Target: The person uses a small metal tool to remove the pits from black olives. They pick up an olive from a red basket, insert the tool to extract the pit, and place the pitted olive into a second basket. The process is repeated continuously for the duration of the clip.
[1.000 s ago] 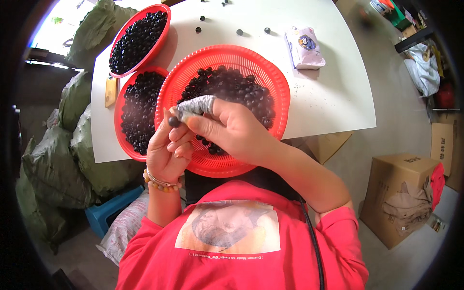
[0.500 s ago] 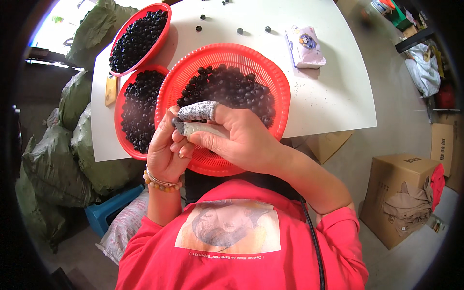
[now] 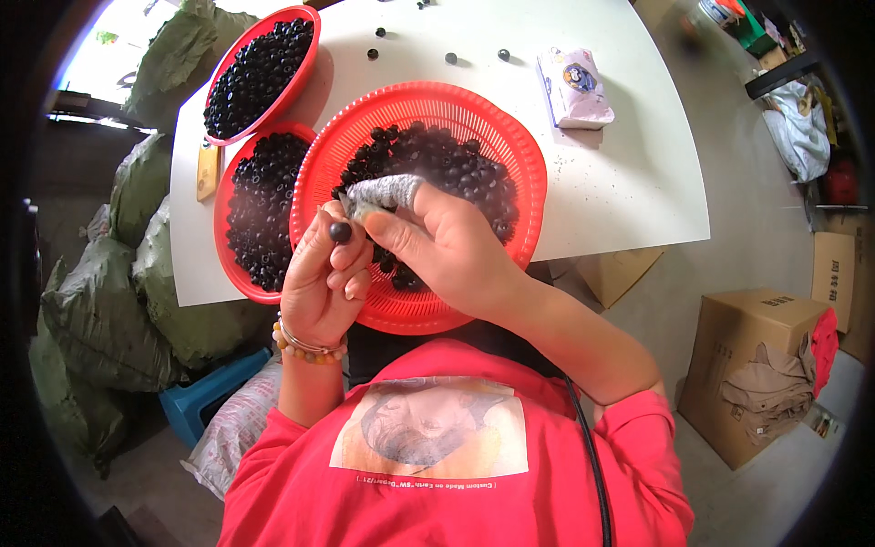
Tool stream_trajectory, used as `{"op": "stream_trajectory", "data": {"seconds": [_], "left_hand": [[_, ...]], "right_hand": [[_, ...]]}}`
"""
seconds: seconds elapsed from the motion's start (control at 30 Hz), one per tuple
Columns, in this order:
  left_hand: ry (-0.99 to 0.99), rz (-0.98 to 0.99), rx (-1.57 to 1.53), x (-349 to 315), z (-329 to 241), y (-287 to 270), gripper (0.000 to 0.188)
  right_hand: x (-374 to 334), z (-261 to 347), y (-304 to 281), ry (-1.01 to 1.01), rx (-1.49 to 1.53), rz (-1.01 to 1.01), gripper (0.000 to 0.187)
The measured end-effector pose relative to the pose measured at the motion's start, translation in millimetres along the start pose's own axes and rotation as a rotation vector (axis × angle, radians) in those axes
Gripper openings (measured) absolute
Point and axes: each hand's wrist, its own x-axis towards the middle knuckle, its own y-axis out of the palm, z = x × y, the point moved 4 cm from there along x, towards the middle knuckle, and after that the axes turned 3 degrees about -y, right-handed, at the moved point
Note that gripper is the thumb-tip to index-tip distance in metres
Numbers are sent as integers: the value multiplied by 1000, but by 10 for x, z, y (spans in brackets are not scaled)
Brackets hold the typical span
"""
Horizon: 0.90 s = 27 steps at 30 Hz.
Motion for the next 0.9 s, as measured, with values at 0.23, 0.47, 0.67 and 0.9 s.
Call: {"op": "stream_trajectory", "data": {"seconds": [0.23,0.47,0.67,0.9], "left_hand": [[-15,-50,36,-36,46,-9,17],[103,-12,97,-75,-152,-35,15],[549,-417,558,-345,-798,-328,14],[740,-859,1196,-644,-1269,-652,17]], "right_hand": [[94,-81,58,59,-136,30,27],[145,-35,-114,-9,-222,-123,27],[23,53,-251,54,-253,-145,30],[-45,201,-274,69,-167,-157,31]]}}
